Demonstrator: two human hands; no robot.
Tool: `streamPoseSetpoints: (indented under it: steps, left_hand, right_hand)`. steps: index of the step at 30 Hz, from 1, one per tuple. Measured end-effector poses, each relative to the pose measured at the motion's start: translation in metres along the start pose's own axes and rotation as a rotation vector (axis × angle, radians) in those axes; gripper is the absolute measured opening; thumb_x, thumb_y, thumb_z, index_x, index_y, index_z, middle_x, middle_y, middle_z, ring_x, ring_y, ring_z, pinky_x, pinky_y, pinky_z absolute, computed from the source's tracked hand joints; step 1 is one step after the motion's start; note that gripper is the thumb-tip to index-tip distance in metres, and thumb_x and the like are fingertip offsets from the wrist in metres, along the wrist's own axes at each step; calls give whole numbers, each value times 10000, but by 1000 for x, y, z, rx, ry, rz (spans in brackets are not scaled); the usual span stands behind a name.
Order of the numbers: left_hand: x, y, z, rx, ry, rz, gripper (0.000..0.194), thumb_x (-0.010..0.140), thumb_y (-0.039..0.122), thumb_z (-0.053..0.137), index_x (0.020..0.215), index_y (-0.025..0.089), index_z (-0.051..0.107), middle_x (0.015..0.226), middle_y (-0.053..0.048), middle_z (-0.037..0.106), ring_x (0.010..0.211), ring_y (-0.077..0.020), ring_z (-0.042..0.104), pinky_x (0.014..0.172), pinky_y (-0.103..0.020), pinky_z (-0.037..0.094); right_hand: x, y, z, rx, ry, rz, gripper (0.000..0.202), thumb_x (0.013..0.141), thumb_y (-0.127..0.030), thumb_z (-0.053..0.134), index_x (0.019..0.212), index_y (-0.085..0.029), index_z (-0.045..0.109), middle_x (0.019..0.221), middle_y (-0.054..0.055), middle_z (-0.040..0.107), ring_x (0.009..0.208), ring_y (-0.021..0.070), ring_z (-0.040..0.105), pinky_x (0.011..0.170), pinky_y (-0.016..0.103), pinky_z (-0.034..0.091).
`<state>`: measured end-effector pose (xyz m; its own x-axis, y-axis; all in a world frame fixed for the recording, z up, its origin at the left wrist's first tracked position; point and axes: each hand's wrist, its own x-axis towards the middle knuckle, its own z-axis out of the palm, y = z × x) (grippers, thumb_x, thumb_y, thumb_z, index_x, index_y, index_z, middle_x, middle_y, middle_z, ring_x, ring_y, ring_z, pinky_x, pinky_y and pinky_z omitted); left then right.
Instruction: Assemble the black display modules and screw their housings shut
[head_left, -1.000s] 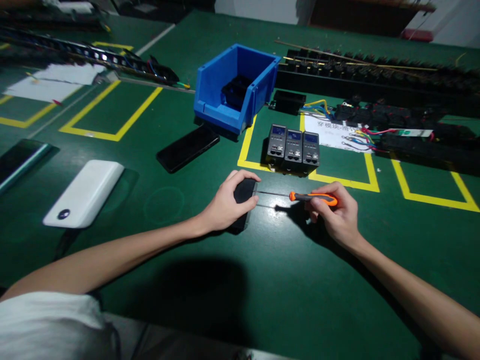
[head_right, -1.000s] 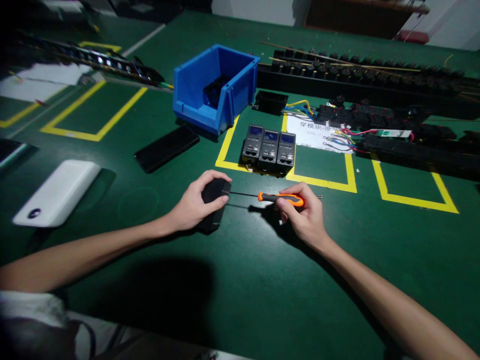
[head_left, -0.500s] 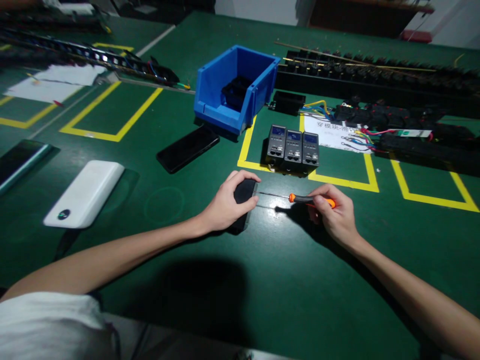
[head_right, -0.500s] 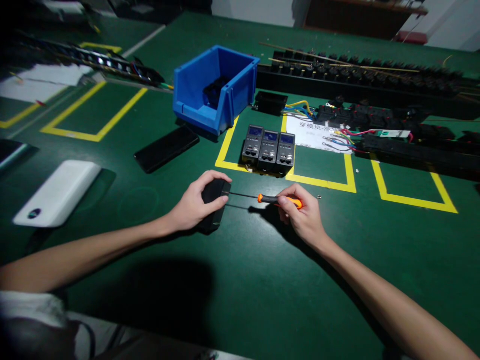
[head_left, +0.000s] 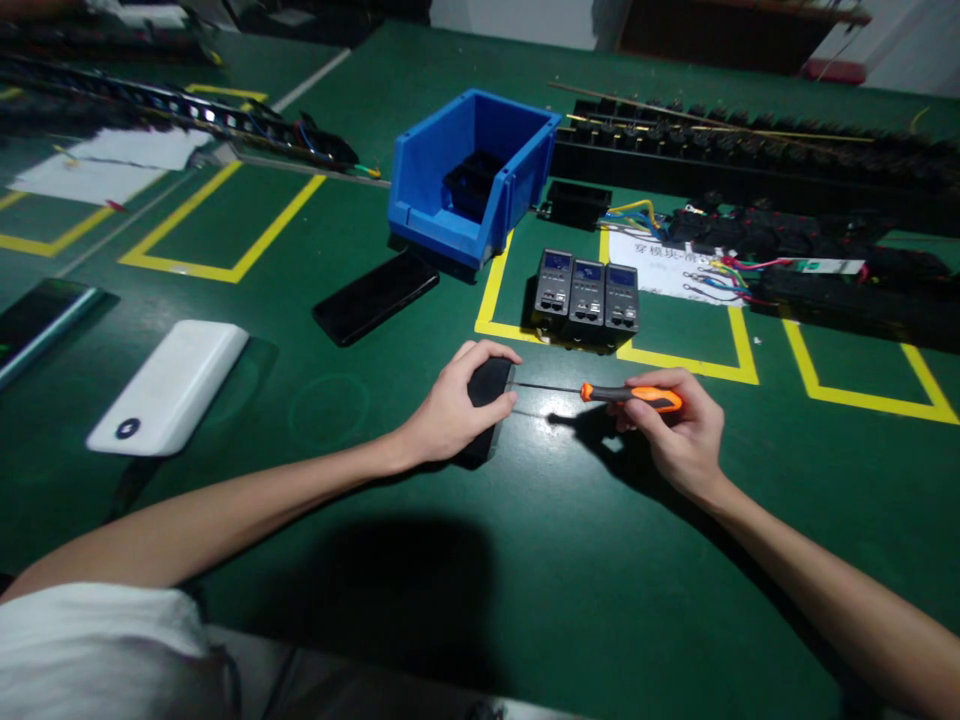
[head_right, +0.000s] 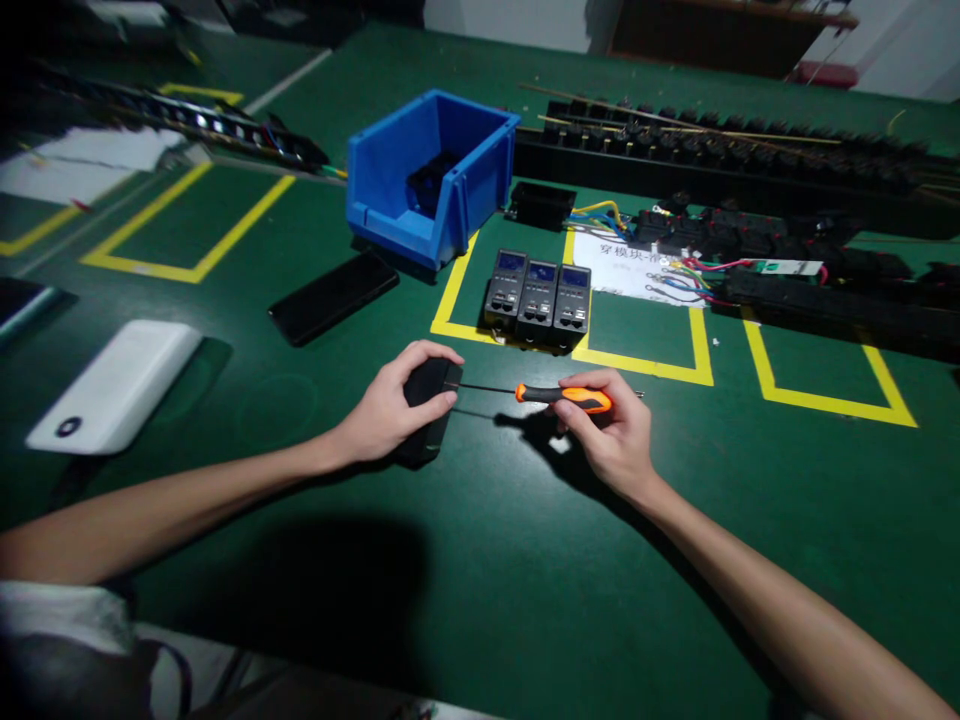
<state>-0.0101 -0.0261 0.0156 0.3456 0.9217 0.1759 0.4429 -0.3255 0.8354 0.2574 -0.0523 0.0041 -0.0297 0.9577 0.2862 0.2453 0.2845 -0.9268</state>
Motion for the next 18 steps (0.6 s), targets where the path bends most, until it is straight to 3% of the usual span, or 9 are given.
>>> streamPoseSetpoints:
  steps: [7, 14, 18]
  left_hand:
    - [0, 0, 0, -2, 1, -6, 295, 813, 196, 603, 1104, 186, 562, 1075, -42, 574, 1014, -199, 540, 927, -345, 416]
    - [-1, 0, 1, 0, 0, 4, 300, 812, 205, 603, 1109, 195, 561, 1087, -46, 571, 1029, -202, 547, 948, -356, 420]
    - [0, 1, 0, 6, -4, 2, 300, 818, 212, 596, 1115, 195, 558, 1087, -50, 574, 1031, -204, 550, 952, -361, 424]
  right_hand:
    - [2, -4, 3, 43, -29, 95, 159, 856, -344, 670, 875, -197, 614, 511, -52, 587, 383, 99, 521, 397, 218, 406]
    - [5, -4, 3, -3, -50, 190, 312, 880, -443, 618, 707, -192, 550, 444, -73, 467, 329, 68, 399, 333, 191, 271]
    - [6, -3, 1, 2, -89, 178, 305, 894, -455, 593, 737, -195, 565, 470, -60, 488, 369, 85, 442, 373, 207, 316]
